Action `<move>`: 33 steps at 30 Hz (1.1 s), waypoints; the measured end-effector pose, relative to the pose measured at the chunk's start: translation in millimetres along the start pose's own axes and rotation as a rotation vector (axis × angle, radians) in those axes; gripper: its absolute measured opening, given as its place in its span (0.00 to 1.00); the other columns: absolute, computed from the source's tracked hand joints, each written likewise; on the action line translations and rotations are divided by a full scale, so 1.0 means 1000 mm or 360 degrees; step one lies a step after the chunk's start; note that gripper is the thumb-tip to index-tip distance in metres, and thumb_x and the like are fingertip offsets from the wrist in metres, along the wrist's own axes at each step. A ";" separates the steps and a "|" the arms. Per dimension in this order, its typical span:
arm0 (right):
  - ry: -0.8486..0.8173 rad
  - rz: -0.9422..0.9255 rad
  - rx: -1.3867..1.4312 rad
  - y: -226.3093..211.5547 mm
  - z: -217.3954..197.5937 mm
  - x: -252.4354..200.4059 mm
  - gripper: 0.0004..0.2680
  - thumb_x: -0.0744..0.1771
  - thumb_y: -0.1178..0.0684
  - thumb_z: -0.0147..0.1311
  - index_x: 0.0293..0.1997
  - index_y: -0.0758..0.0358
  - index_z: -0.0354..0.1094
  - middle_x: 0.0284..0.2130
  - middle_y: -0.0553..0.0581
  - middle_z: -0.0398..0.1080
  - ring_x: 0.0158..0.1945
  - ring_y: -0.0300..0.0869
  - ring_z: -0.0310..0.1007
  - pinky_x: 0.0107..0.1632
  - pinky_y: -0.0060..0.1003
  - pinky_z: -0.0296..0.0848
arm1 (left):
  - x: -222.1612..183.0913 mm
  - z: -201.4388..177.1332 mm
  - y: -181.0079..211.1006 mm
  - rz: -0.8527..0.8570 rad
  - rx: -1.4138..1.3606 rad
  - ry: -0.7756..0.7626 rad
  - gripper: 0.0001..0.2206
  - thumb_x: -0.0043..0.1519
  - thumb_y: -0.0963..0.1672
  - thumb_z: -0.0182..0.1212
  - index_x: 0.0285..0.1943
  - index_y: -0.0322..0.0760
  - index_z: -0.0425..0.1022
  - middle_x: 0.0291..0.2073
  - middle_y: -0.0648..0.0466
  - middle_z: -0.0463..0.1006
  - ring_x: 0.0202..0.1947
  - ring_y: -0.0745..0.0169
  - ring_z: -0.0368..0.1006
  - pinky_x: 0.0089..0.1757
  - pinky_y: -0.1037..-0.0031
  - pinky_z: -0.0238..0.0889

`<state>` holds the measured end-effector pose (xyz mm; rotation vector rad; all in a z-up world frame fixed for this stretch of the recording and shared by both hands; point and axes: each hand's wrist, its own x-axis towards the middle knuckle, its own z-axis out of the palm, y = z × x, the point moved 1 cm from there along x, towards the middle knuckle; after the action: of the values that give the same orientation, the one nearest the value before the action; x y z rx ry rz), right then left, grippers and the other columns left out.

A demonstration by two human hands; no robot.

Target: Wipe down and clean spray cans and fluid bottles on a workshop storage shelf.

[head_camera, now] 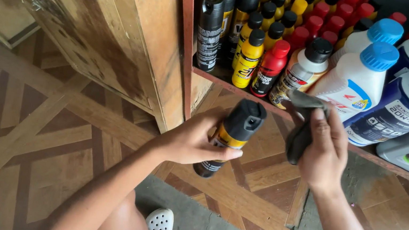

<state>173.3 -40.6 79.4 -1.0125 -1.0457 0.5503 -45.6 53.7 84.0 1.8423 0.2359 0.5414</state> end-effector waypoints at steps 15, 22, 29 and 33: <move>-0.0612 -0.0267 -0.0192 0.041 0.028 -0.032 0.20 0.69 0.50 0.55 0.68 0.68 0.61 0.60 0.67 0.69 0.59 0.44 0.66 0.62 0.51 0.67 | -0.009 0.040 -0.070 -0.0198 -0.0635 -0.0011 0.13 0.58 0.41 0.64 0.50 0.30 0.74 0.35 0.53 0.76 0.38 0.63 0.74 0.39 0.68 0.70; -0.0673 0.0203 -0.0170 0.044 0.042 -0.072 0.24 0.72 0.45 0.34 0.77 0.63 0.33 0.62 0.68 0.53 0.64 0.54 0.52 0.63 0.58 0.59 | 0.000 0.040 -0.056 0.0025 -0.0379 0.0194 0.21 0.63 0.43 0.59 0.57 0.34 0.51 0.44 0.46 0.69 0.44 0.59 0.71 0.46 0.66 0.69; -0.0590 0.0067 -0.0042 0.065 0.039 -0.056 0.29 0.71 0.34 0.34 0.79 0.62 0.37 0.62 0.72 0.61 0.59 0.54 0.63 0.52 0.54 0.73 | -0.004 0.052 -0.052 -0.0066 -0.0433 0.0216 0.19 0.64 0.37 0.59 0.52 0.32 0.49 0.38 0.41 0.72 0.37 0.47 0.75 0.42 0.50 0.72; -0.0441 -0.0072 -0.0130 0.048 0.032 -0.043 0.21 0.73 0.49 0.37 0.77 0.60 0.41 0.62 0.66 0.65 0.54 0.43 0.69 0.46 0.39 0.78 | -0.006 0.048 -0.050 -0.0172 -0.0157 0.0121 0.19 0.60 0.36 0.60 0.50 0.30 0.50 0.39 0.39 0.70 0.42 0.43 0.75 0.46 0.47 0.69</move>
<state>130.2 -39.0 22.8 -0.9999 -1.3425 0.6269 -23.4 27.9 23.5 1.7049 0.3518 0.5390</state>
